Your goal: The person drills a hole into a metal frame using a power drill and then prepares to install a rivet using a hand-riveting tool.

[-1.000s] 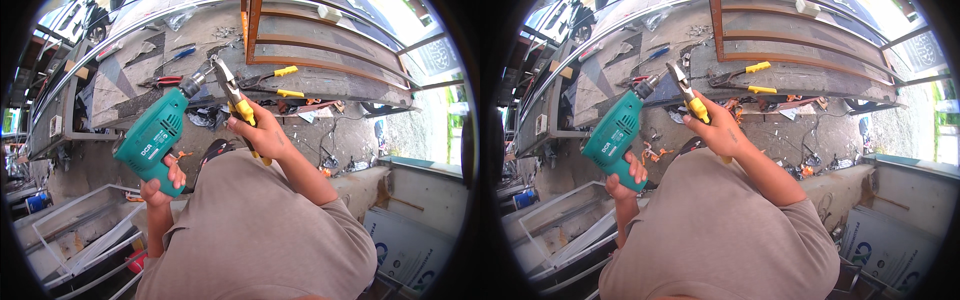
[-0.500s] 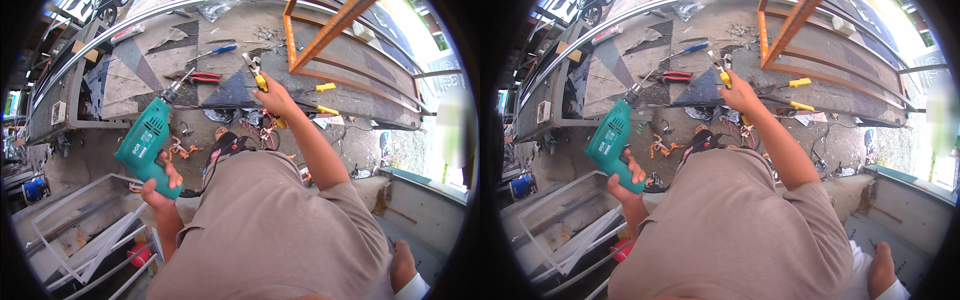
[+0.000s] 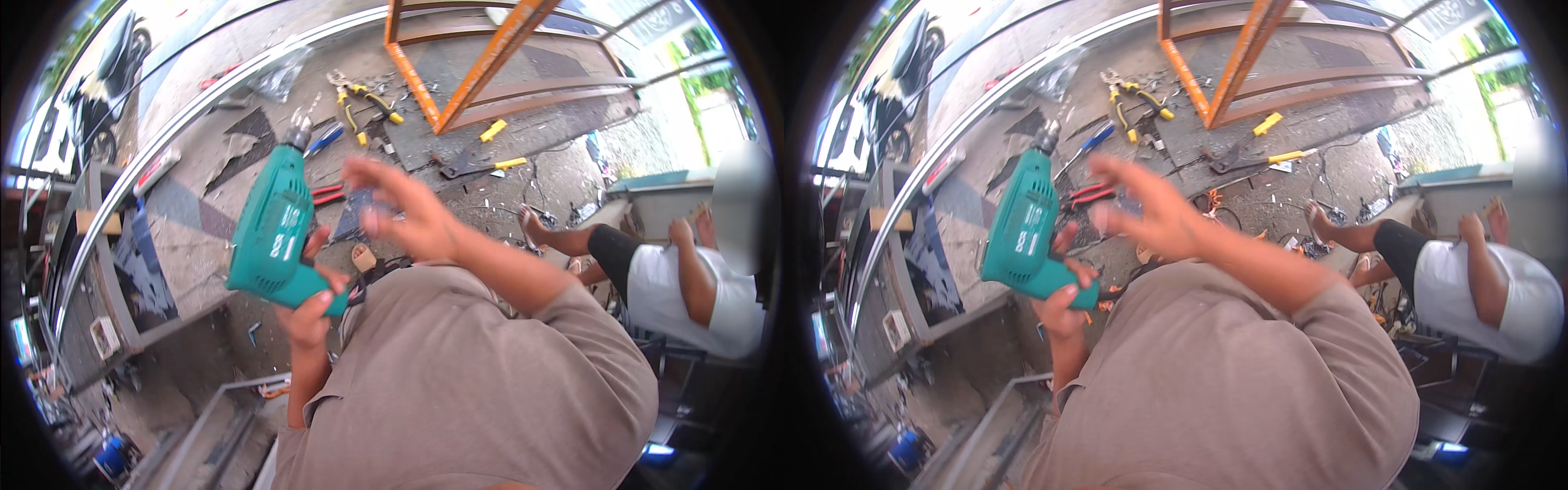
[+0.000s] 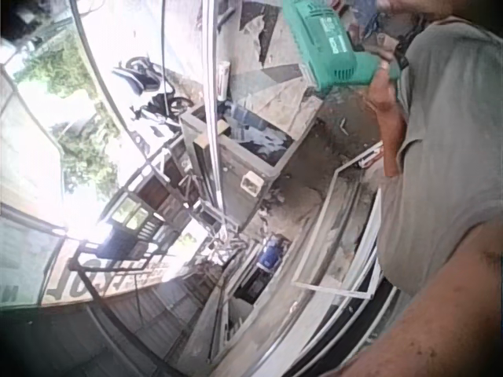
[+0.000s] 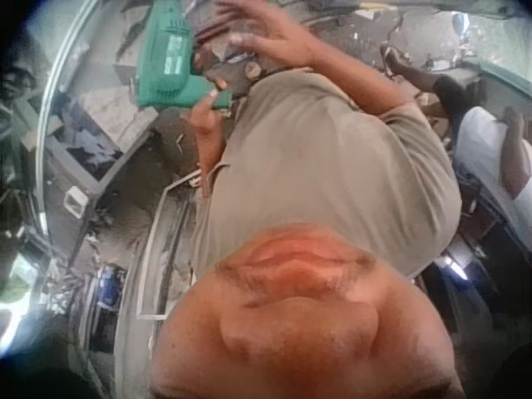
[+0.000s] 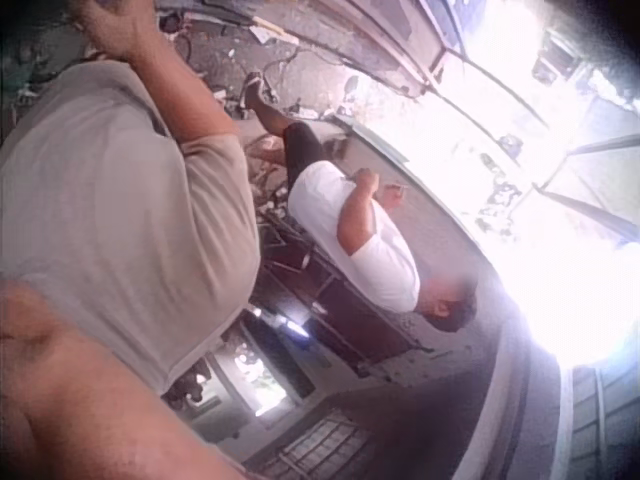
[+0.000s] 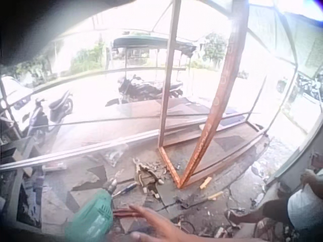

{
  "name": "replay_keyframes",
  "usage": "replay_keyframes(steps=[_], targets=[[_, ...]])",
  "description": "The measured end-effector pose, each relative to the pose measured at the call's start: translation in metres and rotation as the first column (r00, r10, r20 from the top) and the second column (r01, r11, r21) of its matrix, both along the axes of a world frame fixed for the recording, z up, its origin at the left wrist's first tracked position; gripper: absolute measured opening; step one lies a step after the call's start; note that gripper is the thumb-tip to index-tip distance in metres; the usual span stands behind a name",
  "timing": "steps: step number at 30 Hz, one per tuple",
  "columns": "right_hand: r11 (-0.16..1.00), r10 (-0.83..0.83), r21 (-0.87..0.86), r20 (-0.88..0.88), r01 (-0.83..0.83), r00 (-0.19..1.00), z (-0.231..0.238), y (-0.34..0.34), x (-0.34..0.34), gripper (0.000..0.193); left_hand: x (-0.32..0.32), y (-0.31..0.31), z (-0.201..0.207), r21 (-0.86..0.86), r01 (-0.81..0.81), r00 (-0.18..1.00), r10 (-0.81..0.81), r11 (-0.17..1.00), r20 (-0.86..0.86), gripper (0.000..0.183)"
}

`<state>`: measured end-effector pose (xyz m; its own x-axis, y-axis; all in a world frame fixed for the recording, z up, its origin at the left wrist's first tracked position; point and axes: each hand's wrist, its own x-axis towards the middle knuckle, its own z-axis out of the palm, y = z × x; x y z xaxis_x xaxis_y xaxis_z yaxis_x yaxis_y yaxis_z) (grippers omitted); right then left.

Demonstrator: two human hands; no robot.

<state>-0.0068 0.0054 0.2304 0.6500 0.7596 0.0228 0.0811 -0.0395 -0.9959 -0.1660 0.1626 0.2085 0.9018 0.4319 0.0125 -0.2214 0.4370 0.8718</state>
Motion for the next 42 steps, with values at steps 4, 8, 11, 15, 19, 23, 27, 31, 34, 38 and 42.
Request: replay_keyframes(steps=[4, 8, 11, 15, 19, 23, 27, 31, 34, 38, 42], targets=[[0.981, -0.166, -0.042, 0.322, 0.189, 0.932, 0.034, -0.032, -0.037, 0.092, 0.052, -0.055, 0.001, 0.263, 0.239, 0.97, -0.219, 0.935, -0.101, 0.082], [0.945, -0.166, -0.231, 0.277, 0.233, 0.947, 0.044, -0.083, -0.011, 0.086, 0.085, -0.077, -0.017, 0.753, 0.344, 0.881, -0.471, 0.56, -0.052, 0.084], [0.912, -0.134, -0.322, 0.351, 0.254, 0.927, 0.039, -0.133, 0.01, 0.08, 0.103, -0.11, -0.009, 0.835, 0.464, 0.812, -0.52, 0.296, -0.266, 0.081], [0.946, -0.048, -0.314, 0.087, 0.073, 0.995, 0.031, -0.207, 0.052, 0.071, 0.149, -0.123, -0.005, 0.722, 0.641, 0.707, -0.566, 0.259, -0.424, 0.037], [0.934, -0.007, -0.358, 0.028, 0.017, 1.0, 0.012, -0.281, 0.085, 0.065, 0.224, -0.083, -0.057, 0.766, 0.273, 0.96, -0.108, 0.582, -0.26, 0.007], [0.949, -0.025, -0.313, 0.049, 0.039, 0.998, -0.003, -0.354, 0.116, 0.071, 0.349, -0.016, -0.07, 0.915, -0.173, 0.917, 0.398, 0.364, 0.015, 0.029], [0.948, -0.192, -0.244, 0.075, 0.205, 0.979, -0.017, -0.406, 0.129, 0.068, 0.464, -0.024, -0.045, 0.935, -0.211, 0.902, 0.425, 0.286, 0.074, 0.06], [0.89, -0.267, -0.388, -0.021, 0.238, 0.963, -0.019, -0.441, 0.138, 0.071, 0.529, -0.032, -0.022, 0.994, -0.108, 0.868, 0.487, 0.002, 0.093, 0.071], [0.853, -0.294, -0.465, -0.054, 0.236, 0.954, -0.025, -0.456, 0.136, 0.07, 0.55, -0.028, -0.024, 0.994, -0.06, 0.864, 0.494, -0.091, 0.098, 0.057], [0.822, -0.374, -0.494, -0.09, 0.285, 0.923, -0.029, -0.465, 0.132, 0.066, 0.56, -0.025, -0.038, 0.989, -0.105, 0.838, 0.526, -0.104, 0.144, 0.044], [0.798, -0.437, -0.504, -0.11, 0.329, 0.893, -0.028, -0.468, 0.139, 0.053, 0.562, -0.028, -0.045, 0.988, -0.125, 0.819, 0.552, -0.092, 0.155, 0.036]])
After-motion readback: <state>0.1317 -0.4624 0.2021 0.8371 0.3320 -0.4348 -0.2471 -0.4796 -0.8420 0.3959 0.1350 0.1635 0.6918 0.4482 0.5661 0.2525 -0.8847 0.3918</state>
